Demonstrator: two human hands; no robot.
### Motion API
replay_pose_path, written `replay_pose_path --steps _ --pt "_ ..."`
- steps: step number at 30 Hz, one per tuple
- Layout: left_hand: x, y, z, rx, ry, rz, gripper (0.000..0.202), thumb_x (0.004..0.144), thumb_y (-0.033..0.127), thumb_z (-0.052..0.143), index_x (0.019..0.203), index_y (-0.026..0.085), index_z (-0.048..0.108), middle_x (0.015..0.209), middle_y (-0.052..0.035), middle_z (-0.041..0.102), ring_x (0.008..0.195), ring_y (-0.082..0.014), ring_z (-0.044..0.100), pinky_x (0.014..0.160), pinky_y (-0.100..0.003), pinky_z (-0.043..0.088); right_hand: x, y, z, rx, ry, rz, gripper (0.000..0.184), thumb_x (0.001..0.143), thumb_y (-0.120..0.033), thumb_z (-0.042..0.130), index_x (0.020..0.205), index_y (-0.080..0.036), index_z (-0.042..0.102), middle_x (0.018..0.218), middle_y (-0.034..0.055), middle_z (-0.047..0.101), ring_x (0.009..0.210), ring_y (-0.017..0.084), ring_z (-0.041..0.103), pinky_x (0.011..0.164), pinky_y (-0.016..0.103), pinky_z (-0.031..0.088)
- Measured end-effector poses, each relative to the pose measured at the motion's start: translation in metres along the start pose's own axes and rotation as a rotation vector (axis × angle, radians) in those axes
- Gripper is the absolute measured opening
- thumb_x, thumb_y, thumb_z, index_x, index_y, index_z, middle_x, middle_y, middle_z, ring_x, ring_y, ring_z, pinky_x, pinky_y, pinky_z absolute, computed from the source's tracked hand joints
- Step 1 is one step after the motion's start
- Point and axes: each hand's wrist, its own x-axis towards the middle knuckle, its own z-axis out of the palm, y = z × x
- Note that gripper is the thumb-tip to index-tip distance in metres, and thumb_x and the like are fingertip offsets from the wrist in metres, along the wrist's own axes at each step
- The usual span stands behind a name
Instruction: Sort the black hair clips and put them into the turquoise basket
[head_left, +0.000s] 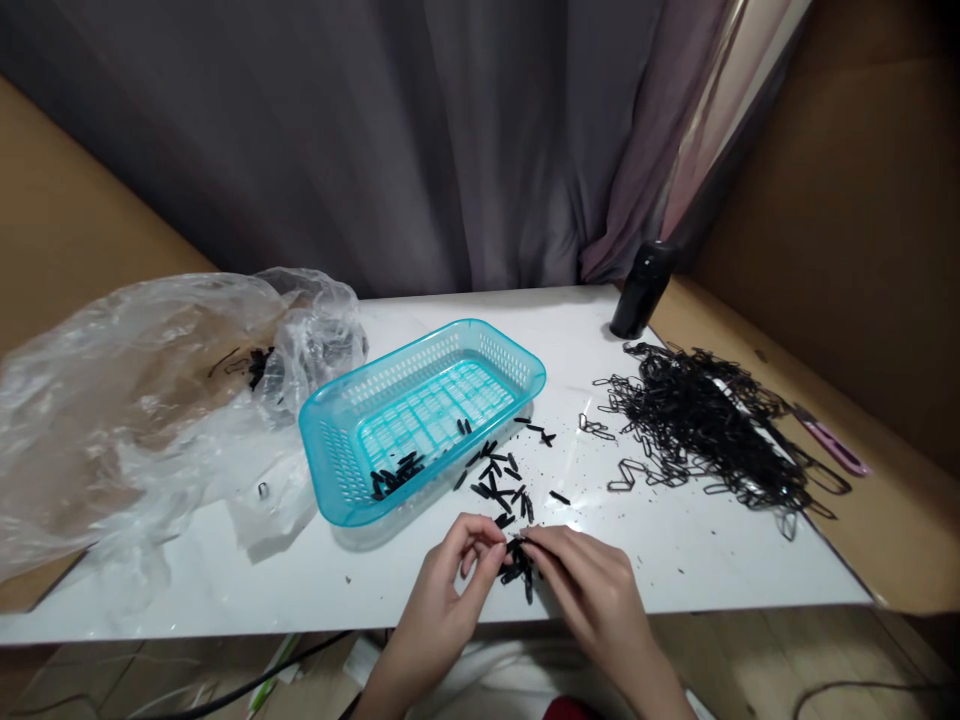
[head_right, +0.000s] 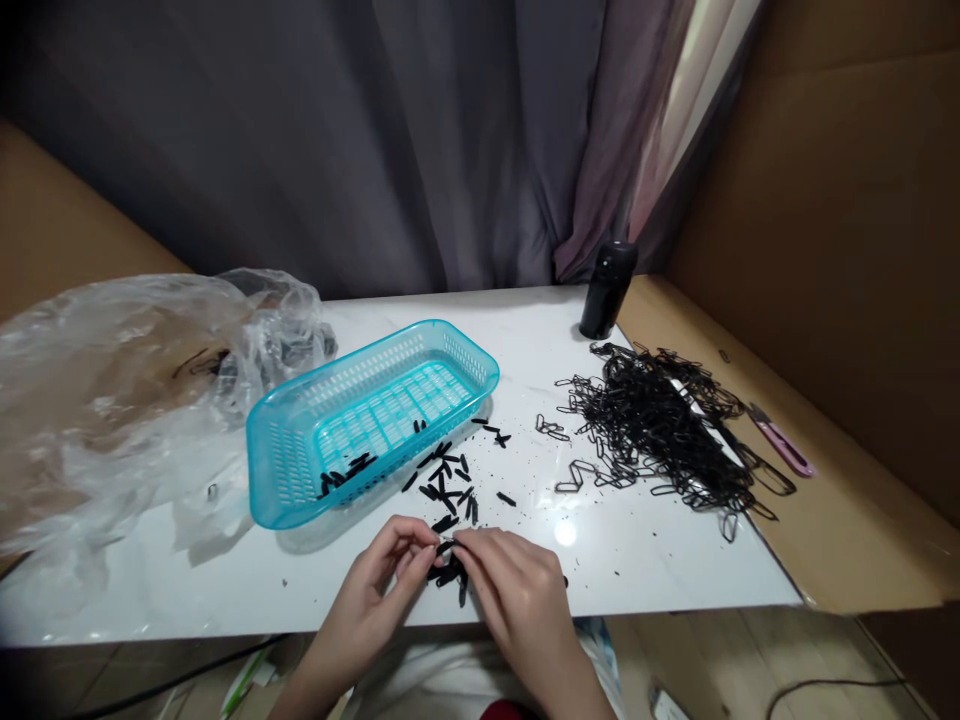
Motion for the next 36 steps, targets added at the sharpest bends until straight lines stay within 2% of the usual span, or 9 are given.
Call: replay_pose_path --steps 8,13,17,21,27,34,36 --pt "-0.001 0.005 0.0 0.108 -0.03 0.065 0.029 0.101 0.044 0.044 0.111 0.022 0.06 0.099 -0.0054 0.065 0.091 -0.0179 0.061 0.082 -0.027 0.046 -0.002 0.001 -0.001 0.018 0.009 -0.013 0.021 0.096 -0.013 0.05 0.11 -0.019 0.064 0.099 0.0001 0.072 0.088 0.006 0.07 0.079 0.014 0.055" --pt "0.0 0.01 0.001 0.236 -0.046 0.195 0.024 0.101 0.036 0.045 0.104 0.022 0.065 0.097 -0.0059 0.066 0.093 -0.0199 0.059 0.087 -0.03 0.044 -0.001 0.001 -0.003 0.023 -0.001 -0.017 0.023 0.096 -0.013 0.048 0.11 -0.019 0.066 0.1 0.0021 0.073 0.088 0.007 0.071 0.08 0.014 0.057" --pt "0.002 0.006 0.001 0.277 -0.023 0.22 0.02 0.099 0.033 0.049 0.1 0.022 0.065 0.09 -0.0042 0.064 0.085 -0.0185 0.058 0.083 -0.029 0.044 0.0 0.0 -0.003 0.019 0.002 -0.018 0.022 0.096 -0.014 0.048 0.108 -0.019 0.066 0.098 0.0019 0.073 0.086 0.007 0.071 0.079 0.015 0.057" --pt "0.002 0.004 0.002 0.272 0.011 0.181 0.022 0.098 0.037 0.051 0.093 0.021 0.065 0.083 -0.0027 0.063 0.079 -0.0175 0.056 0.078 -0.028 0.042 -0.001 0.0 -0.003 0.018 0.026 -0.018 0.019 0.096 -0.014 0.051 0.107 -0.019 0.066 0.098 -0.0005 0.073 0.086 0.006 0.071 0.08 0.014 0.057" --pt "0.001 0.003 0.003 0.199 0.056 0.07 0.031 0.097 0.044 0.052 0.082 0.019 0.061 0.076 -0.0015 0.058 0.076 -0.0163 0.053 0.072 -0.025 0.041 -0.004 0.002 -0.002 -0.014 0.084 -0.036 0.025 0.094 -0.016 0.057 0.118 -0.016 0.067 0.108 0.0011 0.073 0.096 0.006 0.071 0.088 0.014 0.059" --pt "0.002 0.004 -0.001 0.027 0.102 -0.021 0.036 0.093 0.05 0.056 0.079 0.018 0.058 0.07 0.0004 0.054 0.07 -0.0142 0.05 0.067 -0.023 0.04 -0.004 0.001 0.0 -0.039 0.064 -0.059 0.04 0.094 -0.013 0.056 0.133 -0.017 0.057 0.106 0.0042 0.074 0.089 0.007 0.071 0.077 0.016 0.058" --pt "0.003 0.005 -0.002 -0.007 0.118 -0.03 0.036 0.093 0.051 0.056 0.078 0.018 0.057 0.069 0.0006 0.055 0.069 -0.014 0.05 0.066 -0.022 0.04 -0.005 0.002 0.001 -0.05 0.064 -0.051 0.038 0.095 -0.014 0.055 0.133 -0.017 0.056 0.102 0.0037 0.074 0.085 0.006 0.072 0.075 0.015 0.058"
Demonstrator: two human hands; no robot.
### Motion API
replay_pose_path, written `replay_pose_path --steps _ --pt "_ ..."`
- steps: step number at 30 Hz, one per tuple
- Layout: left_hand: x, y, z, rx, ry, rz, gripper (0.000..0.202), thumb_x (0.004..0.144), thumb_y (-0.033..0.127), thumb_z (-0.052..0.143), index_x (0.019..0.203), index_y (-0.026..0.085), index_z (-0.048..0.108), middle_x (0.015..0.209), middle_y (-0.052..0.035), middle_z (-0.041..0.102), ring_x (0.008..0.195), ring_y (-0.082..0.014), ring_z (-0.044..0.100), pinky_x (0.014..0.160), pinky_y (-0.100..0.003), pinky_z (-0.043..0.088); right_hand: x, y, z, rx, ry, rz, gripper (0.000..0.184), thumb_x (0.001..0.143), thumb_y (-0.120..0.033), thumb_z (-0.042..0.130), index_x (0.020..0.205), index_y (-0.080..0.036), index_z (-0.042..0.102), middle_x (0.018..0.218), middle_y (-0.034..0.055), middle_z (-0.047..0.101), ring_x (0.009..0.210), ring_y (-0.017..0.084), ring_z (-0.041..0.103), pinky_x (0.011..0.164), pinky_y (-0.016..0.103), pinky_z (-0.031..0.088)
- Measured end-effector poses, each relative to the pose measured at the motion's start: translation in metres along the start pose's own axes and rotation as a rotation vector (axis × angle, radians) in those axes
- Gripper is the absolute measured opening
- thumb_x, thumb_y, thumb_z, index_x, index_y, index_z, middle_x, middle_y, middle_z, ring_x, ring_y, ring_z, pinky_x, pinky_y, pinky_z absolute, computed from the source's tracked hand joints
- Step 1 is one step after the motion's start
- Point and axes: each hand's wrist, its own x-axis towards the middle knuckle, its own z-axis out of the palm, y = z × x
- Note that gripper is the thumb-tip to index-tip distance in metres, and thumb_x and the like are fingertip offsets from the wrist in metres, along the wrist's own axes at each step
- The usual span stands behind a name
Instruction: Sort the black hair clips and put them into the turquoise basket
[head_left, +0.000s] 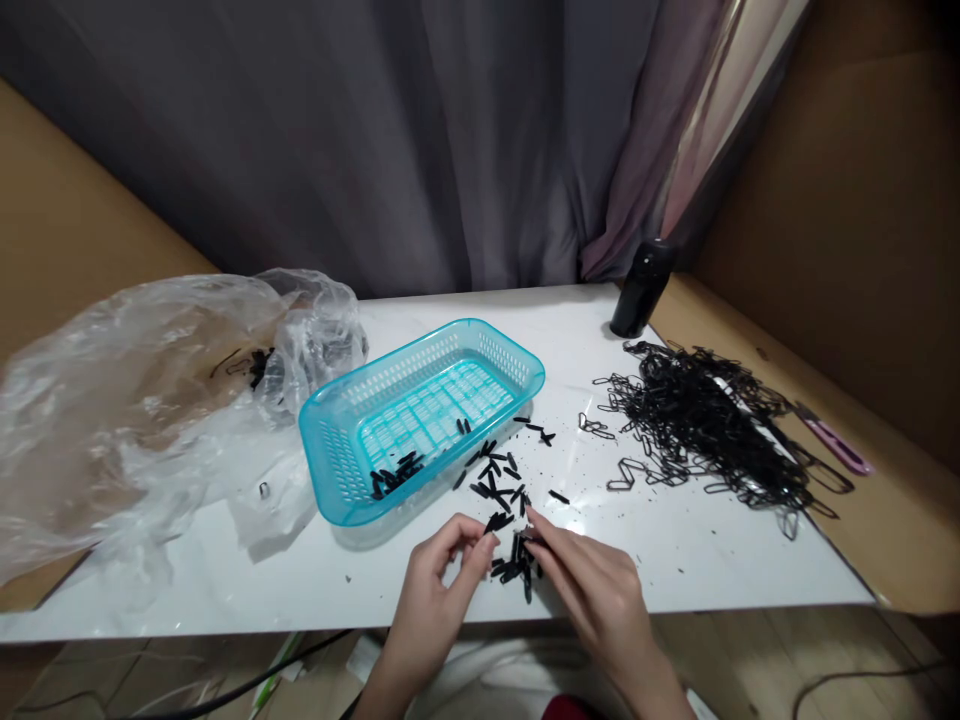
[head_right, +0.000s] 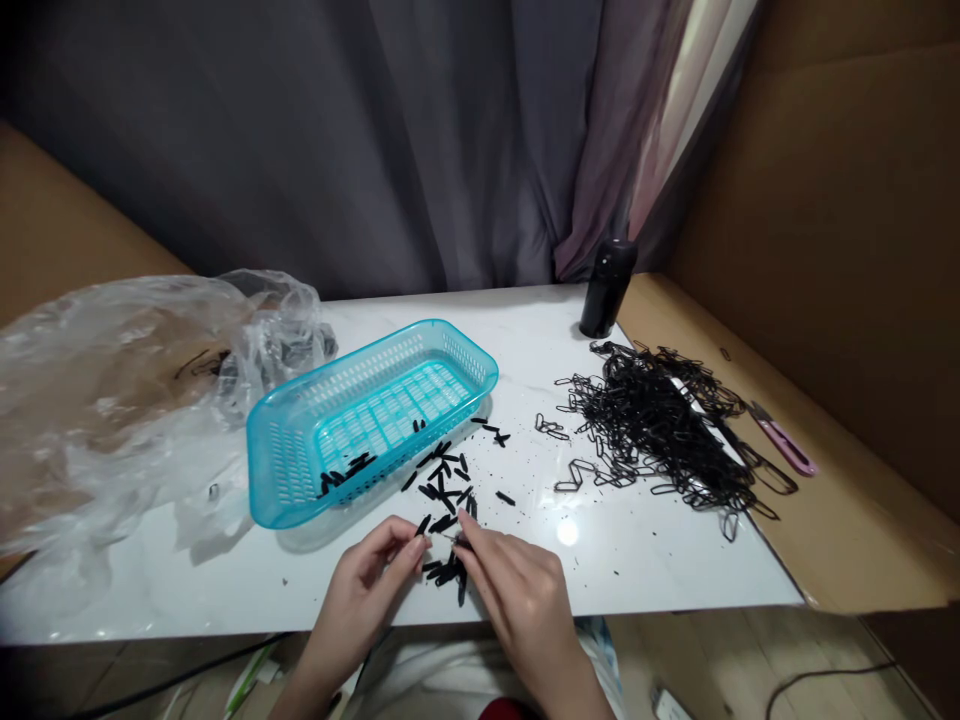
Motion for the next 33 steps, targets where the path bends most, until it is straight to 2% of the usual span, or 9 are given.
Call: replay_pose_path --steps 5,10,13,17,20,23,28,33 --pt "0.0 0.002 0.0 -0.005 0.006 0.01 0.036 0.092 0.05 0.057 0.077 0.018 0.057 0.068 0.0005 0.056 0.068 -0.0141 0.051 0.065 -0.022 0.04 -0.002 0.0 0.003 0.01 0.049 0.096 0.015 0.098 -0.027 0.051 0.109 -0.017 0.056 0.086 0.0006 0.073 0.073 0.005 0.072 0.066 0.011 0.054" --pt "0.0 0.002 0.001 0.004 -0.009 0.004 0.036 0.092 0.05 0.057 0.078 0.018 0.058 0.069 0.0008 0.054 0.068 -0.0139 0.05 0.066 -0.022 0.041 0.004 -0.005 -0.002 -0.056 0.025 0.099 0.016 0.102 -0.03 0.042 0.096 -0.019 0.051 0.071 -0.0046 0.065 0.056 0.003 0.062 0.056 0.011 0.045" --pt "0.0 0.003 0.001 0.01 -0.015 0.013 0.036 0.093 0.051 0.056 0.078 0.018 0.057 0.069 0.0008 0.054 0.069 -0.0139 0.05 0.066 -0.022 0.04 0.007 -0.006 -0.005 -0.037 -0.063 0.135 0.017 0.102 -0.031 0.039 0.097 -0.02 0.049 0.069 -0.0058 0.063 0.054 0.003 0.062 0.053 0.011 0.043" --pt "0.0 0.003 0.002 0.011 -0.018 0.01 0.035 0.093 0.05 0.056 0.079 0.018 0.058 0.069 0.0008 0.055 0.068 -0.014 0.051 0.066 -0.022 0.041 0.008 -0.004 -0.006 -0.022 -0.206 0.208 0.018 0.102 -0.038 0.04 0.104 -0.022 0.047 0.077 -0.006 0.067 0.061 0.005 0.067 0.055 0.011 0.045" --pt "0.001 0.002 0.002 0.021 -0.02 0.011 0.036 0.093 0.05 0.056 0.078 0.018 0.057 0.069 0.0002 0.056 0.069 -0.0145 0.05 0.066 -0.023 0.04 0.011 -0.001 -0.007 -0.007 -0.353 0.309 0.022 0.1 -0.043 0.044 0.106 -0.022 0.048 0.08 -0.0053 0.068 0.062 0.007 0.068 0.056 0.013 0.045" --pt "0.001 0.001 0.001 0.025 -0.029 0.008 0.036 0.093 0.051 0.055 0.079 0.018 0.057 0.071 0.0001 0.055 0.07 -0.0145 0.05 0.067 -0.023 0.041 0.016 0.0 -0.011 0.037 -0.484 0.378 0.02 0.099 -0.041 0.045 0.103 -0.022 0.051 0.085 -0.0039 0.068 0.068 0.007 0.068 0.058 0.012 0.044" --pt "0.0 0.0 0.001 0.047 -0.036 0.015 0.037 0.094 0.052 0.054 0.08 0.018 0.057 0.071 0.0 0.054 0.071 -0.0147 0.051 0.068 -0.023 0.041 0.022 0.0 -0.017 0.065 -0.514 0.343 0.021 0.101 -0.036 0.042 0.102 -0.022 0.057 0.086 -0.0032 0.068 0.066 0.004 0.063 0.06 0.012 0.039" --pt "-0.001 0.0 0.001 0.044 -0.039 0.02 0.035 0.094 0.05 0.054 0.079 0.018 0.057 0.071 0.0002 0.055 0.07 -0.0143 0.051 0.068 -0.023 0.04 0.026 0.001 -0.02 0.048 -0.634 0.385 0.025 0.103 -0.041 0.036 0.107 -0.023 0.052 0.085 -0.0043 0.068 0.069 0.007 0.063 0.059 0.015 0.034"
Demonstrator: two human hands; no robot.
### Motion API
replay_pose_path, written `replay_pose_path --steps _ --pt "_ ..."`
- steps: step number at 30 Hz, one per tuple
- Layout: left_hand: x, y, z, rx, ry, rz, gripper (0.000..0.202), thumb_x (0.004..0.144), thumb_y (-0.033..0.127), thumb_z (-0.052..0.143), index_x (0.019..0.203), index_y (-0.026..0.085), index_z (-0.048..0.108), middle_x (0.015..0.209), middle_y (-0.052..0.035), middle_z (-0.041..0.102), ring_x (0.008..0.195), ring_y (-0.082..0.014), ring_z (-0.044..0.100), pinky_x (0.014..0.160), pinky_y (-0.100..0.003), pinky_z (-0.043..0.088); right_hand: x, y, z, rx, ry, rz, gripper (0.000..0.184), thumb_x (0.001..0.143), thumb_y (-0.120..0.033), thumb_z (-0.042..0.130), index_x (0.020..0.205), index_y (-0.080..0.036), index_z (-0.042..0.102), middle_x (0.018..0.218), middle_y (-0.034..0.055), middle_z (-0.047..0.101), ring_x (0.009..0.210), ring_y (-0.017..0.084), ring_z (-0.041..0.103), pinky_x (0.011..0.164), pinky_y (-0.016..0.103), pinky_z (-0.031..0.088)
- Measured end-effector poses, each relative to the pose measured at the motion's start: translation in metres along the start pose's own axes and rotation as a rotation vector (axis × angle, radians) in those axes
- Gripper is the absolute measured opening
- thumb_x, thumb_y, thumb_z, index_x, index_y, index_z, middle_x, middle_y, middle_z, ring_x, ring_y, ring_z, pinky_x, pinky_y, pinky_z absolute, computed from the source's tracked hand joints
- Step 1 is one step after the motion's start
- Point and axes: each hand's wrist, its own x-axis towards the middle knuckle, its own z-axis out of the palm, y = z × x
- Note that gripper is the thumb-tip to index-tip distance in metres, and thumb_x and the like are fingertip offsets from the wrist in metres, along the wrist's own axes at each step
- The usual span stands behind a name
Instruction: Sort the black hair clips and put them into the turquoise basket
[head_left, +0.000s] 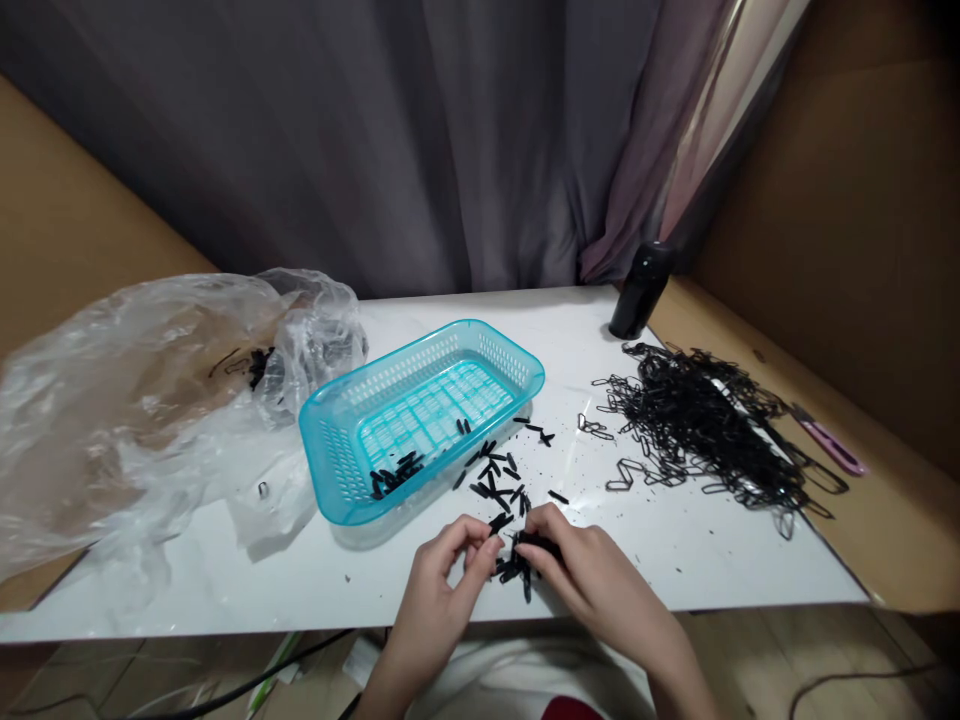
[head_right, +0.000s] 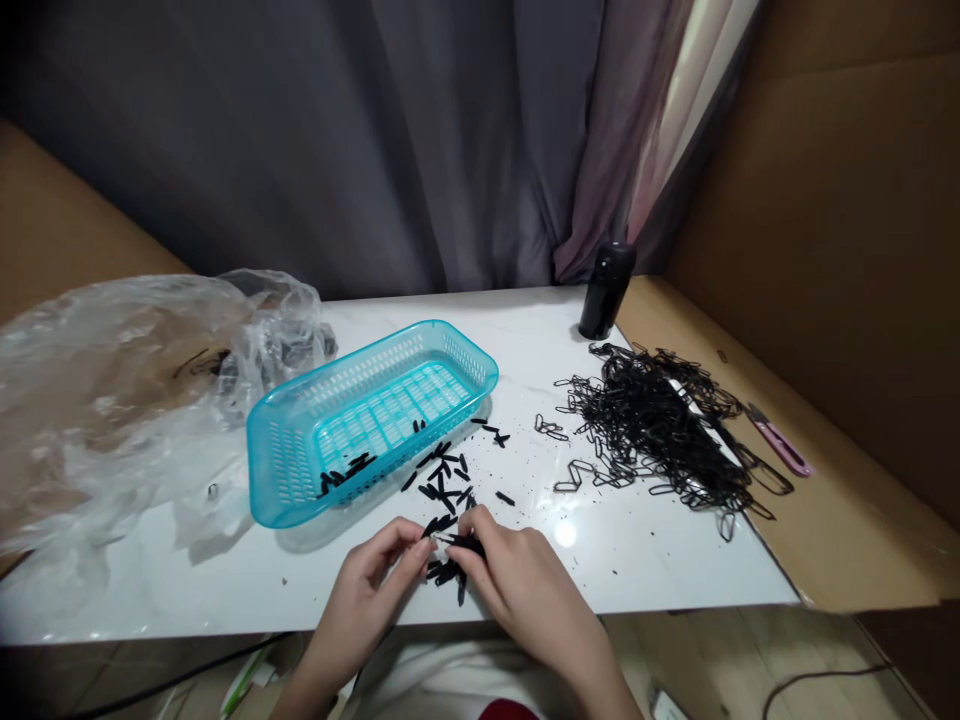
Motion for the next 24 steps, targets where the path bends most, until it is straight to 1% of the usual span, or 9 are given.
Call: replay_pose_path --steps 3,6,8,11,15,20,24 --pt "-0.0006 0.0006 -0.0025 -0.057 -0.025 0.033 0.032 0.096 0.046 0.053 0.082 0.018 0.058 0.076 -0.0011 0.059 0.075 -0.0148 0.054 0.071 -0.023 0.042 0.0017 -0.0001 -0.0046 0.04 -0.052 0.007 0.026 0.103 -0.043 0.034 0.105 -0.023 0.05 0.09 -0.0041 0.068 0.074 0.007 0.064 0.064 0.015 0.036" --pt "-0.001 0.0014 -0.0056 -0.113 -0.067 0.107 0.028 0.097 0.043 0.053 0.086 0.018 0.061 0.092 -0.0047 0.064 0.088 -0.0171 0.058 0.079 -0.023 0.044 0.0029 0.0008 -0.0077 0.054 -0.067 -0.015 0.029 0.103 -0.044 0.034 0.101 -0.021 0.051 0.087 -0.0031 0.066 0.073 0.006 0.061 0.065 0.015 0.035" --pt "-0.0011 0.0013 -0.0068 -0.13 -0.085 0.131 0.028 0.097 0.041 0.053 0.087 0.018 0.062 0.097 -0.0059 0.064 0.093 -0.018 0.059 0.082 -0.024 0.044 0.0031 0.002 -0.0075 0.045 -0.073 -0.026 0.031 0.103 -0.044 0.033 0.1 -0.02 0.053 0.085 -0.0025 0.066 0.071 0.006 0.059 0.064 0.015 0.034" --pt "-0.0005 -0.0004 -0.0064 -0.15 -0.081 0.12 0.027 0.098 0.042 0.053 0.089 0.018 0.063 0.096 -0.0051 0.063 0.092 -0.0171 0.059 0.082 -0.023 0.044 0.0037 0.0045 -0.0043 0.028 -0.096 -0.027 0.036 0.103 -0.046 0.031 0.097 -0.02 0.055 0.083 -0.0024 0.065 0.07 0.006 0.056 0.064 0.015 0.031" --pt "0.0002 -0.0036 -0.0053 -0.175 -0.051 0.117 0.027 0.098 0.042 0.053 0.09 0.019 0.064 0.093 -0.0036 0.062 0.089 -0.0157 0.058 0.081 -0.022 0.044 0.0057 0.0068 -0.0007 0.058 -0.117 -0.014 0.043 0.103 -0.05 0.029 0.09 -0.019 0.056 0.085 -0.0017 0.064 0.076 0.005 0.057 0.068 0.014 0.031" --pt "-0.0008 -0.0012 -0.0068 -0.17 -0.08 0.195 0.026 0.097 0.04 0.056 0.086 0.018 0.065 0.096 -0.0057 0.064 0.091 -0.0167 0.06 0.078 -0.022 0.045 0.0071 0.0064 -0.0047 0.065 -0.168 0.001 0.045 0.103 -0.053 0.027 0.093 -0.02 0.056 0.084 -0.0022 0.063 0.075 0.005 0.055 0.067 0.015 0.028" --pt "-0.001 0.0015 -0.0074 -0.131 -0.088 0.207 0.023 0.095 0.036 0.059 0.083 0.018 0.066 0.098 -0.007 0.066 0.092 -0.017 0.063 0.078 -0.022 0.046 0.0066 0.0062 -0.0059 0.066 -0.175 -0.033 0.047 0.102 -0.053 0.027 0.091 -0.02 0.057 0.081 -0.0026 0.061 0.07 0.004 0.049 0.066 0.015 0.026"
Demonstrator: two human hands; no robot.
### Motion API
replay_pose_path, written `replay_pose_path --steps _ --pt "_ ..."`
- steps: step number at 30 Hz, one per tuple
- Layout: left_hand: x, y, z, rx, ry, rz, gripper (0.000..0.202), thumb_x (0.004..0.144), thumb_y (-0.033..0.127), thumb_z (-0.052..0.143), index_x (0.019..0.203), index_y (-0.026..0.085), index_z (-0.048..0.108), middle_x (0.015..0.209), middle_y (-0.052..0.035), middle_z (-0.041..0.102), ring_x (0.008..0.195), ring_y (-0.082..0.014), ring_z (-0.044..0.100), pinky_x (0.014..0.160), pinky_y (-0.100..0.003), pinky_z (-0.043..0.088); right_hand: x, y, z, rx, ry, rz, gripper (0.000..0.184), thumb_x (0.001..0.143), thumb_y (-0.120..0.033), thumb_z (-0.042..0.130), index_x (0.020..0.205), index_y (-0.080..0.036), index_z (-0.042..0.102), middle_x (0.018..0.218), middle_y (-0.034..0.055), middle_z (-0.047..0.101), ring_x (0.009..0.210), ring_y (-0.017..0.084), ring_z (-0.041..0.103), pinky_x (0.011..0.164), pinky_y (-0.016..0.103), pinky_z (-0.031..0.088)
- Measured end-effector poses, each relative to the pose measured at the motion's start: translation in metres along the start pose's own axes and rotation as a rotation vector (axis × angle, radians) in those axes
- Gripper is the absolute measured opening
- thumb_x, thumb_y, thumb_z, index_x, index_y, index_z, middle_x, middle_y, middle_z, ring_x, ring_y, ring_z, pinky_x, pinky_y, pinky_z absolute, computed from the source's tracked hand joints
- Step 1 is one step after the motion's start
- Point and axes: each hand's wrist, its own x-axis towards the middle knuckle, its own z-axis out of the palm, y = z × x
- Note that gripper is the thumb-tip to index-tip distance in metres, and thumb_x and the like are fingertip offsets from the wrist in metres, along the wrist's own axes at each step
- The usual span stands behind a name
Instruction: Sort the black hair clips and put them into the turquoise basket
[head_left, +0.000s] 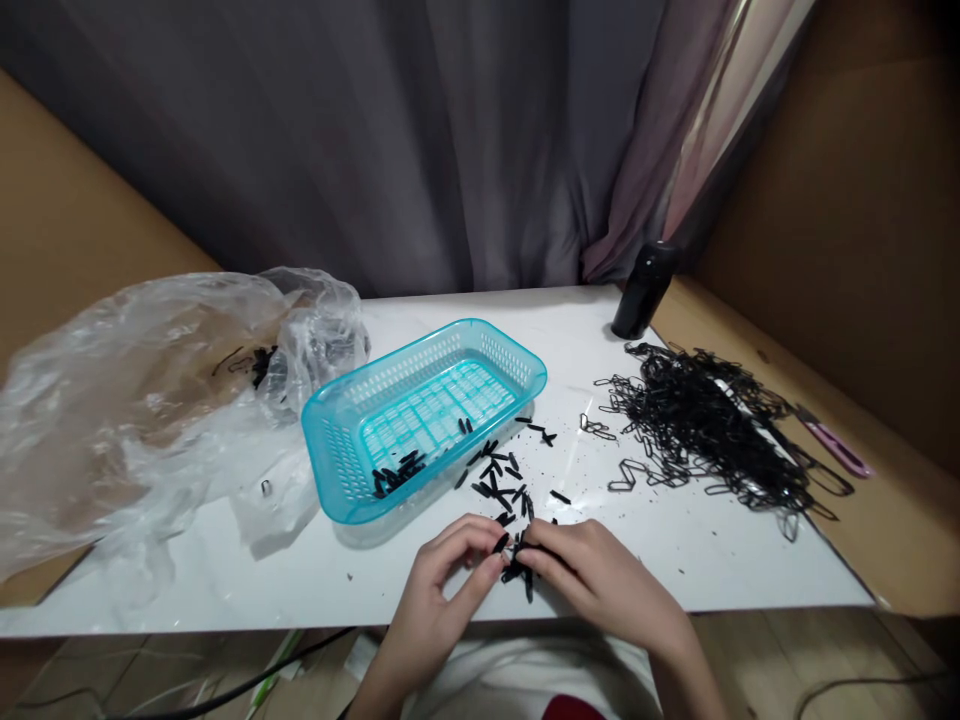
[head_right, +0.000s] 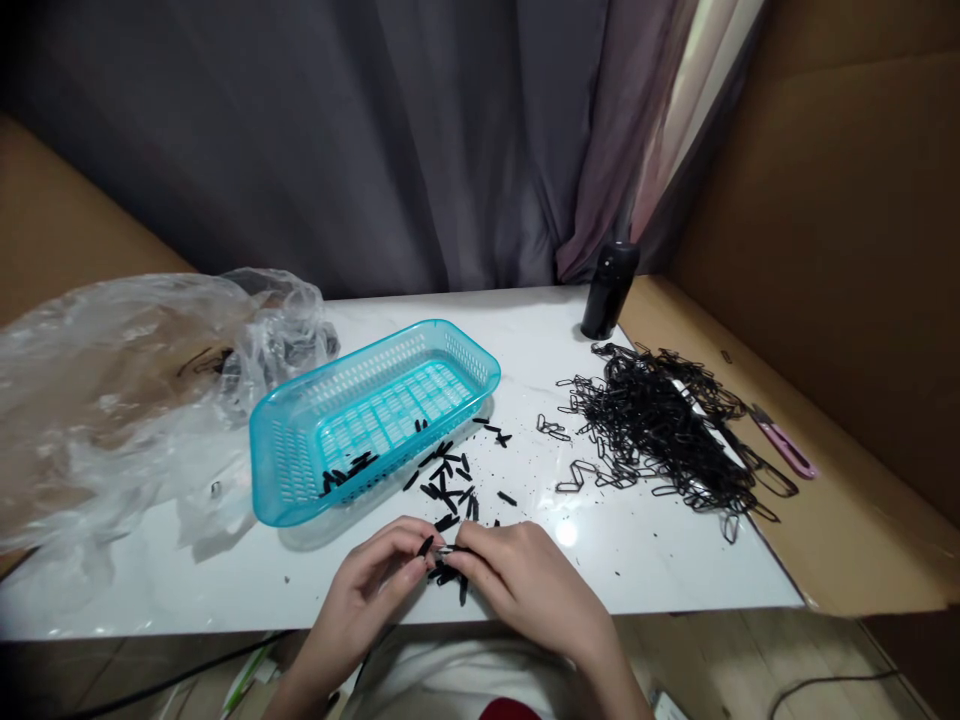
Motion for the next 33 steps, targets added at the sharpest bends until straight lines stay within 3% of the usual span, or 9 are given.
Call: replay_pose_path --steps 8,14,22,25,29,33 --pt "-0.003 -0.007 -0.002 -0.019 0.104 0.084 0.023 0.096 0.035 0.058 0.082 0.018 0.064 0.092 -0.0044 0.062 0.088 -0.0147 0.061 0.078 -0.02 0.046 -0.002 0.0 0.002 0.103 0.004 -0.047 0.045 0.102 -0.051 0.033 0.08 -0.016 0.052 0.08 -0.0035 0.056 0.073 0.001 0.046 0.069 0.013 0.028" --pt "-0.001 -0.006 -0.001 -0.025 0.128 0.073 0.024 0.097 0.036 0.058 0.082 0.018 0.063 0.09 -0.0047 0.062 0.088 -0.0153 0.06 0.079 -0.021 0.046 0.001 -0.003 -0.005 0.208 -0.013 0.093 0.052 0.1 -0.056 0.035 0.074 -0.015 0.051 0.071 -0.0047 0.054 0.068 0.0 0.044 0.068 0.014 0.026" --pt "0.001 -0.001 -0.001 0.0 0.106 0.065 0.028 0.096 0.039 0.058 0.08 0.017 0.063 0.088 -0.0054 0.062 0.085 -0.0157 0.06 0.076 -0.021 0.046 0.007 -0.004 -0.015 0.315 -0.144 0.174 0.053 0.098 -0.059 0.037 0.078 -0.015 0.06 0.072 -0.0031 0.056 0.071 0.002 0.048 0.069 0.014 0.03" --pt "0.001 0.001 -0.001 0.012 0.103 0.066 0.029 0.097 0.039 0.057 0.079 0.017 0.063 0.086 -0.0053 0.062 0.084 -0.0155 0.06 0.075 -0.02 0.047 0.009 0.0 -0.014 0.374 -0.084 0.197 0.053 0.099 -0.06 0.033 0.087 -0.017 0.06 0.084 -0.002 0.06 0.079 0.003 0.049 0.076 0.014 0.033" --pt "0.002 0.002 -0.001 0.012 0.101 0.06 0.029 0.096 0.04 0.057 0.079 0.017 0.062 0.086 -0.0052 0.062 0.083 -0.0155 0.06 0.075 -0.021 0.047 0.006 0.005 -0.012 0.451 0.025 0.246 0.051 0.097 -0.065 0.032 0.089 -0.018 0.05 0.082 -0.0029 0.053 0.075 0.003 0.043 0.073 0.014 0.035" --pt "0.003 0.0 0.0 0.028 0.108 0.025 0.03 0.096 0.041 0.057 0.079 0.016 0.062 0.086 -0.0058 0.063 0.083 -0.0165 0.06 0.074 -0.022 0.047 0.002 0.004 -0.011 0.463 0.072 0.197 0.046 0.096 -0.062 0.039 0.102 -0.02 0.056 0.085 -0.0021 0.058 0.077 0.003 0.049 0.073 0.012 0.039"
